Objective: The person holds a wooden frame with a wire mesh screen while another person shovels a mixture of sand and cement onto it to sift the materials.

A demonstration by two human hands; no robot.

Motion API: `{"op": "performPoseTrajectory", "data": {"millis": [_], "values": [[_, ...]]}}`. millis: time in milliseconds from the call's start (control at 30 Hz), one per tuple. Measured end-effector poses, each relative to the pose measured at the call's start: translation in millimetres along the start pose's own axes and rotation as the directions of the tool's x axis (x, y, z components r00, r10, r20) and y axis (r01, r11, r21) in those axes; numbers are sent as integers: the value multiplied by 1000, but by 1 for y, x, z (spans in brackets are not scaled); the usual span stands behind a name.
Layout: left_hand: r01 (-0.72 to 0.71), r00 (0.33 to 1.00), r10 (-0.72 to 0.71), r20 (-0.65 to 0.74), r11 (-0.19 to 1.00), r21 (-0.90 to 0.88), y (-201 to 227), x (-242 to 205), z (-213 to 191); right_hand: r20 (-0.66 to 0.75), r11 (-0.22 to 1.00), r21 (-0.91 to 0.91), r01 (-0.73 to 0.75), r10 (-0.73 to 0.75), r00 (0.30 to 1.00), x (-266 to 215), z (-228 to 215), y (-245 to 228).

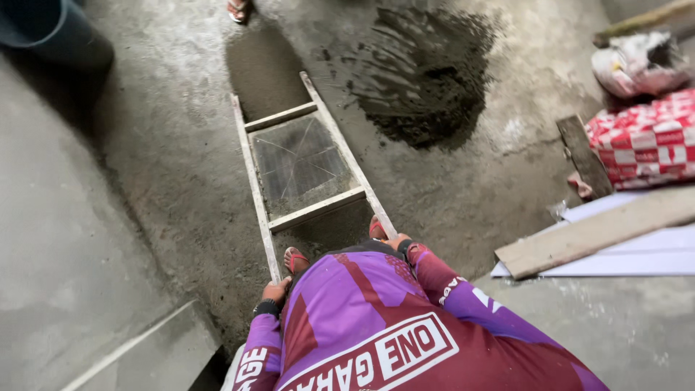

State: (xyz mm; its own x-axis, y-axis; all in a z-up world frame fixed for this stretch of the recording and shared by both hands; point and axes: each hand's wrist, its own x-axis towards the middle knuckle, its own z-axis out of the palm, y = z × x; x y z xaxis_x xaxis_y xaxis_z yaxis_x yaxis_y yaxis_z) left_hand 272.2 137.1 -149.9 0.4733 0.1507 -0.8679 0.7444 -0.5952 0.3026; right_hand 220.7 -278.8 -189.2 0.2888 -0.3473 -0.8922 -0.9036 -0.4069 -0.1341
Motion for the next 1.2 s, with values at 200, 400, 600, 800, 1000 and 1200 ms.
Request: {"op": "performPoseTrajectory", "data": {"millis": [200,400,600,800,1000,1200], "values": [[-7,1000,7,24,1000,6,4,3,-14,14,998,-58,-33,34,999,41,24,17],[25,1000,-24,-7,991,132,11,-2,-8,-113,1000,-13,-18,16,994,56,28,27],[24,1000,-22,-22,989,145,11,-4,-4,-69,995,96,-4,11,998,42,20,25],[-1,1000,1,-2,998,56,12,-2,-3,0,998,33,-48,48,999,30,13,22],[-3,1000,1,23,995,103,9,9,-3,-9,999,-2,-52,52,999,28,11,25],[-4,999,-2,53,992,123,10,7,-7,-39,999,10,-44,45,998,41,22,34]]}}
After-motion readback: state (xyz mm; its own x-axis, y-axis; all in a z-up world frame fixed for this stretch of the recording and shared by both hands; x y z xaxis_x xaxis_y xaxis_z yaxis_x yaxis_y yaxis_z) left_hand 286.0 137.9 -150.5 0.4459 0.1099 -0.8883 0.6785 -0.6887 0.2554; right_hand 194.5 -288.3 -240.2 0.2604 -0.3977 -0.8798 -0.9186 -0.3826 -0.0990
